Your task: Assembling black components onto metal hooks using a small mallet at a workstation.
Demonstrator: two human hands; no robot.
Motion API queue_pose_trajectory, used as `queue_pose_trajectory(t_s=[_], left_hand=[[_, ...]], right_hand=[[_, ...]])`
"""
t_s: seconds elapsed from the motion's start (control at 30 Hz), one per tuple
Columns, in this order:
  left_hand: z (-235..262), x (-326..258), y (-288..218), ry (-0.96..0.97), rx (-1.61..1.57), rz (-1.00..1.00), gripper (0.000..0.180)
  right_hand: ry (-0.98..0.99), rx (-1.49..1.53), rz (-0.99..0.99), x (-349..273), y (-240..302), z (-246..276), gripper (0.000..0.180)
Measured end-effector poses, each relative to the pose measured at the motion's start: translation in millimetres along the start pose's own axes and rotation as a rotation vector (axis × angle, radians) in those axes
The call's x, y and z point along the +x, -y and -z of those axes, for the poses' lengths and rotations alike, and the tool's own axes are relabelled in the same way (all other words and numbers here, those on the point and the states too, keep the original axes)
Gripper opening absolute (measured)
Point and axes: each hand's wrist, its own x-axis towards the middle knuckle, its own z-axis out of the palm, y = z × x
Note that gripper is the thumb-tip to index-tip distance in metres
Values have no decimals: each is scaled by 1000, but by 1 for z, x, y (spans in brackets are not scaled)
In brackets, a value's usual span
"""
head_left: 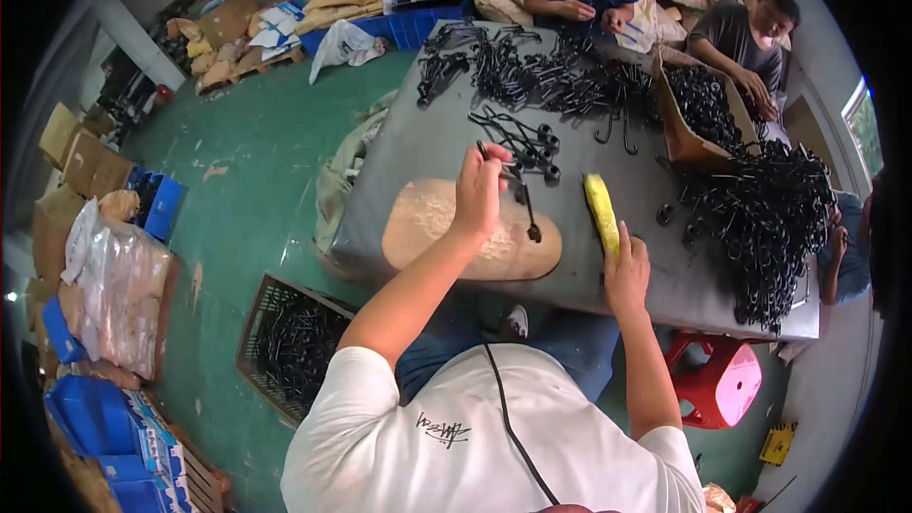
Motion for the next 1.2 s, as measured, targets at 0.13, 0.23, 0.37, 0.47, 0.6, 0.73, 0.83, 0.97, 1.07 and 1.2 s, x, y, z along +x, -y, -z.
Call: queue_pose_trajectory(t_s=[0.13, 0.23, 0.37, 0.47, 0.6, 0.73, 0.83, 0.97, 1.07, 1.2], left_hand=[[-2, 74, 38, -37, -292, 87, 29], [2, 114, 81, -51, -123, 261, 30], [50, 151, 146, -47, 462, 305, 38], [54, 148, 157, -6, 471, 352, 46], [6, 122, 126, -422, 1112, -43, 62], [11, 146, 102, 469, 1328, -187, 87], [-5, 156, 92, 790, 1564, -48, 93], [-7, 174, 81, 1006, 1721, 52, 109], [-7, 167, 77, 1076, 1819, 13, 113], [-13, 158, 74, 1076, 1743, -20, 105]], right_hand=[[-158, -130, 15, 8, -24, -11, 49], [-224, -94, -93, 4, -54, -31, 47], [-229, -25, -63, 10, -41, -29, 46], [-232, 4, -84, 11, -45, -30, 46], [-213, 23, -101, 8, -47, -23, 47], [-220, 51, -109, 14, -40, -21, 47], [-218, 47, -120, 11, -49, -24, 48], [-240, 28, -109, 12, -47, -30, 49], [-248, 28, -127, 13, -43, -28, 48], [-233, 44, -140, 10, -42, -23, 48]])
